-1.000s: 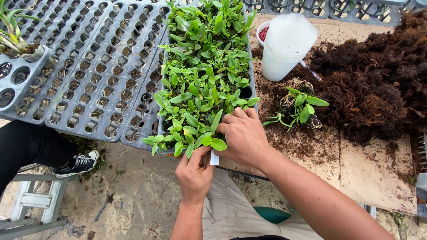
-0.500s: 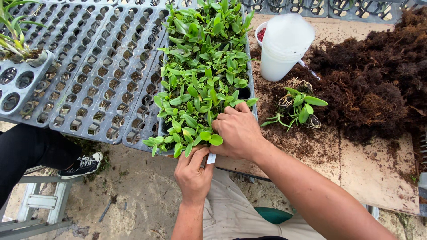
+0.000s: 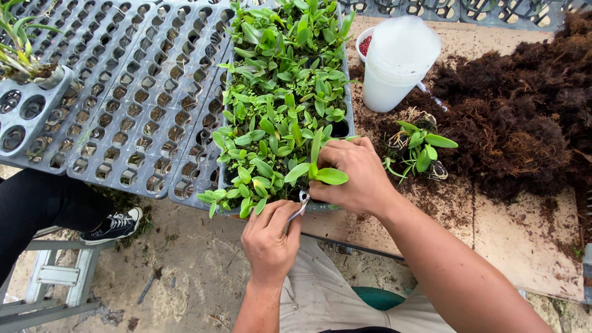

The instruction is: The person removes small green seedlings from a multi-cell tray, separates them by hand, and places them into a white container. They handle the seedlings and a pile of dark potting medium on a table.

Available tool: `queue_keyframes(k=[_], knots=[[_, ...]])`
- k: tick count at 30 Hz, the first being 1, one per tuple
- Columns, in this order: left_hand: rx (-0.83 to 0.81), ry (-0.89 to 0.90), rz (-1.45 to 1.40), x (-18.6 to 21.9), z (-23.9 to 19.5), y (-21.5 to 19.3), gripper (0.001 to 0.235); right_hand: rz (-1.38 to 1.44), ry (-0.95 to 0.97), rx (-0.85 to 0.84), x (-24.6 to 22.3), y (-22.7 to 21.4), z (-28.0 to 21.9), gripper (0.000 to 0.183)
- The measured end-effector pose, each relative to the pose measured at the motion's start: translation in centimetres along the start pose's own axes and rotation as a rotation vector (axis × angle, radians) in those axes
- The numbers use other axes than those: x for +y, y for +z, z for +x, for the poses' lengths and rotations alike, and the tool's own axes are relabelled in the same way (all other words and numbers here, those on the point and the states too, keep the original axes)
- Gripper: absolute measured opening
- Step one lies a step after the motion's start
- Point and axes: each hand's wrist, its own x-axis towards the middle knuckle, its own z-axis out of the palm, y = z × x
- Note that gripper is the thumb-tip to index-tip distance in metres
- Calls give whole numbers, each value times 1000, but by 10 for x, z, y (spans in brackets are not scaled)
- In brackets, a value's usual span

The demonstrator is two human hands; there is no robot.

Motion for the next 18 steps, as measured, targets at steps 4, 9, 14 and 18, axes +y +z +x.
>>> queue_keyframes(k=[4, 9, 14, 18], knots=[[27, -26, -201, 9, 4, -1, 16, 88, 5, -9, 7, -2, -5, 24], [40, 12, -331, 14, 9, 1, 14, 132, -72, -78, 13, -9, -6, 28], [31, 74, -346, 14, 15, 7, 15, 266, -14, 30, 11, -18, -4, 18], [211, 173, -383, 23, 29, 14, 12, 496, 120, 137, 17, -18, -9, 16]])
